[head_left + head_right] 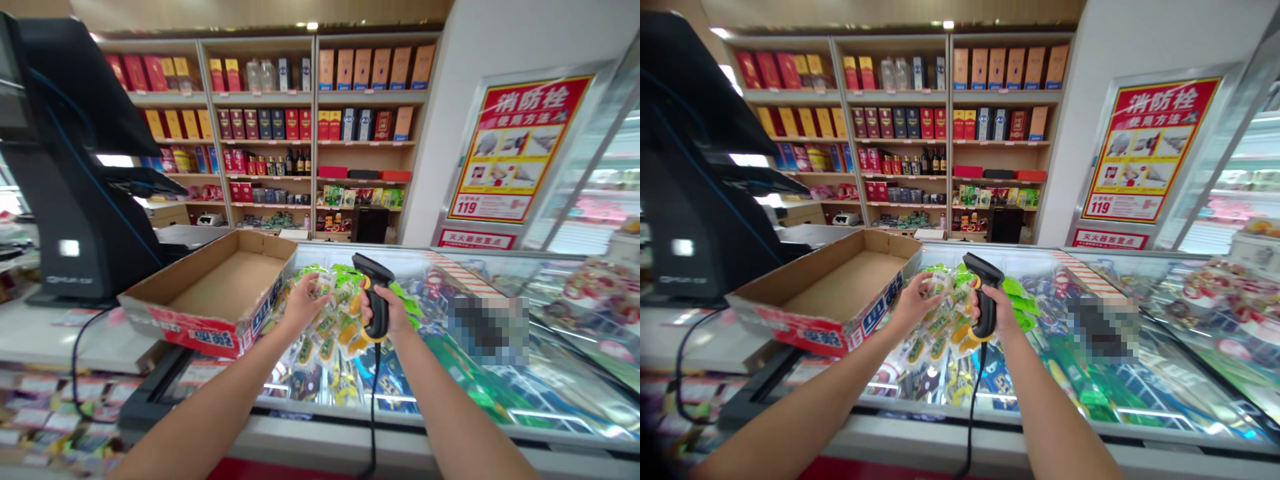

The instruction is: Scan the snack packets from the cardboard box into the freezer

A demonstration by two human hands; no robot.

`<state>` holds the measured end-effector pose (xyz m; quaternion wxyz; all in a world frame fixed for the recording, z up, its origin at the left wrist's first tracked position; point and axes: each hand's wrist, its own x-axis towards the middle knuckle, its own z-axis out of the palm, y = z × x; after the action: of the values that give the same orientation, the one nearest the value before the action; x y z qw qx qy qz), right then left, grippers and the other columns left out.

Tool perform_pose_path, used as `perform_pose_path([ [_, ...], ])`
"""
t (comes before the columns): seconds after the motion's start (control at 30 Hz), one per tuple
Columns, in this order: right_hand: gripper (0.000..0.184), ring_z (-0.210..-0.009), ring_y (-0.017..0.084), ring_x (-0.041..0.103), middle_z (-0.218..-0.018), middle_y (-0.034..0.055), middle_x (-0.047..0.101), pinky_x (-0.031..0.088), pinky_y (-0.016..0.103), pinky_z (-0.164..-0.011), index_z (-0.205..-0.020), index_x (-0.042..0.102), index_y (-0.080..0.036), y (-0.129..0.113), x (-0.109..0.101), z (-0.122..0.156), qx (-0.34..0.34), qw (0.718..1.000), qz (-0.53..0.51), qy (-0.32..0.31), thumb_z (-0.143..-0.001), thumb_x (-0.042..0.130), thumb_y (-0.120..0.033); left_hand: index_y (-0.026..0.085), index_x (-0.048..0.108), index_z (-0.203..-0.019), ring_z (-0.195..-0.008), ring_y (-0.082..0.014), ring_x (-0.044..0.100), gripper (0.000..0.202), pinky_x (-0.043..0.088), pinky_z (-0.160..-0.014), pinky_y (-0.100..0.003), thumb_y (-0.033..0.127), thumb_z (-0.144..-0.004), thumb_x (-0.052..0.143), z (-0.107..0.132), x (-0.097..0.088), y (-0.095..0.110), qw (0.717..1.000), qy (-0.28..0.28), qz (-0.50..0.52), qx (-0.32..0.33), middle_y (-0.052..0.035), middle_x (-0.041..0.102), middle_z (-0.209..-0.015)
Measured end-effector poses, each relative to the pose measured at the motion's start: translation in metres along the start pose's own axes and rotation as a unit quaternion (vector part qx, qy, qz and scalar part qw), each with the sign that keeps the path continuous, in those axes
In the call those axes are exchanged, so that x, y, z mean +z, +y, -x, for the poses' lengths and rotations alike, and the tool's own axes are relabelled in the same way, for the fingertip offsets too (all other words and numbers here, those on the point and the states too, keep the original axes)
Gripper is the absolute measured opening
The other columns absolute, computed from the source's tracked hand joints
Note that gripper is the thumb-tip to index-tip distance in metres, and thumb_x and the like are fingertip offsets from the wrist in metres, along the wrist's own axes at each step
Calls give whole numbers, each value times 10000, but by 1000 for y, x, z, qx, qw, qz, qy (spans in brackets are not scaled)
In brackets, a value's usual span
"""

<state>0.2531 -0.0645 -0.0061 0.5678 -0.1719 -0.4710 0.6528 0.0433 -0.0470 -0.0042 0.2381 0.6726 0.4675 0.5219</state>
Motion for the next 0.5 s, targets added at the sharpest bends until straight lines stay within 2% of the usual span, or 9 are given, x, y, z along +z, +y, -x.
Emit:
perform_pose_path([
  [0.13, 290, -402, 87, 496, -605, -45, 573, 447, 208, -379, -895, 603, -188, -4, -7, -3, -1, 1000, -26, 12, -730, 680, -414, 180, 557, -1148, -565, -121, 509, 519, 376, -575, -239, 263, -668, 736, -6, 16, 13, 998, -57, -28, 21, 77, 527, -616],
  [0.23, 269, -400, 90, 497, -601, -41, 576, 452, 211, -384, -891, 601, -187, -3, -8, -3, -3, 999, -28, 14, -743, 671, -400, 185, 546, -1158, -671, -153, 579, 509, 434, -661, -273, 223, -684, 727, -11, 29, 16, 988, -84, -116, 52, 24, 614, -746],
  [0.3, 262, -403, 90, 498, -600, -38, 581, 452, 208, -382, -901, 601, -185, -2, -7, -3, -10, 999, -32, 11, -752, 665, -391, 184, 580, -1086, -813, -192, 615, 400, 465, -760, -312, 193, -707, 707, -12, 32, 17, 973, -89, -199, 80, -32, 648, -874],
  [0.4, 271, -400, 90, 492, -598, -34, 591, 450, 207, -370, -903, 607, -178, 0, -4, -3, -15, 999, -37, 8, -748, 670, -391, 189, 621, -998, -997, -234, 608, 244, 465, -882, -347, 199, -758, 665, -10, 27, 19, 944, -87, -295, 122, -80, 643, -1007],
  [0.5, 278, -396, 91, 500, -600, -30, 598, 449, 209, -363, -898, 611, -171, 1, -2, -3, -10, 999, -44, 6, -739, 677, -389, 195, 644, -1007, -1011, -232, 618, 205, 463, -906, -336, 252, -812, 612, -12, 5, 25, 930, -83, -334, 126, -90, 637, -1070],
])
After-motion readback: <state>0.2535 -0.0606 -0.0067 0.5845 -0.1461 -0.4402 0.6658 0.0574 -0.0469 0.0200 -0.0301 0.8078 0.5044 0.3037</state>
